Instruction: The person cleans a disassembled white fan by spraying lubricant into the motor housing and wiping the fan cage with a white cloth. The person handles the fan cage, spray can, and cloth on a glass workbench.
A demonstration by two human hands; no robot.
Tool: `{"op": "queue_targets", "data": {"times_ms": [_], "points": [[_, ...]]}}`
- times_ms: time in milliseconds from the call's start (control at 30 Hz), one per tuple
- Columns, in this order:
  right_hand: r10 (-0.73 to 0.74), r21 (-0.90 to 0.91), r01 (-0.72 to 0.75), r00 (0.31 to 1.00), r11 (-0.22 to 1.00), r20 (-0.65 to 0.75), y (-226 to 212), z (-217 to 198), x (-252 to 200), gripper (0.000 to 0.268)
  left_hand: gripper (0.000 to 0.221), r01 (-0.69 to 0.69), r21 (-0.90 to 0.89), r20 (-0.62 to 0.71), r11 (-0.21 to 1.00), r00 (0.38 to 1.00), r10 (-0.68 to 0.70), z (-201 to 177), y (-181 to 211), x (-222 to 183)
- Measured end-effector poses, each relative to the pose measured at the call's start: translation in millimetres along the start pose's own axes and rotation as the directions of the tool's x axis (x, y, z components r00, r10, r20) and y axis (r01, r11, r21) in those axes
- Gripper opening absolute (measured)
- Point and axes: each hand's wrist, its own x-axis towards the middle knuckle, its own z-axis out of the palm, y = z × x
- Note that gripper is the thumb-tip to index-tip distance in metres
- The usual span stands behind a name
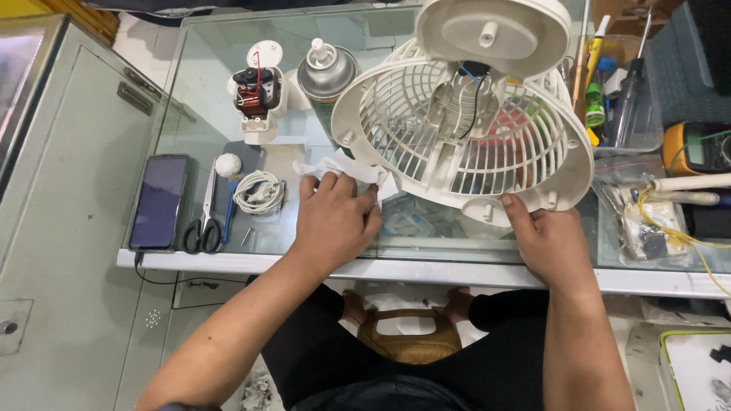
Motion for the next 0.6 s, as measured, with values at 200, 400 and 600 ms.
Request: {"op": "queue_targets", "data": {"times_ms": [200, 400, 600], "points": [[0.003, 0.030, -0.003, 1.000, 1.000, -0.013, 1, -1, -4, 0.057, 0.040, -0.077, 0.019, 0.032, 0.997, 0.997, 0.076, 7, 3, -5], [0.020, 0.009, -0.020, 1.000, 1.000, -0.011, 8, 0, -4, 0.055, 0.042, -0.040, -0.027, 0.134, 0.999, 0.990, 0.043, 1, 2, -1], [-0.018, 0.034, 0.018, 1.000, 0.999, -0.021, -13, -4, 4, 0.054, 0.045, -0.007, 0.194, 0.009, 0.981, 1.000, 0.006, 2, -3, -7]]}}
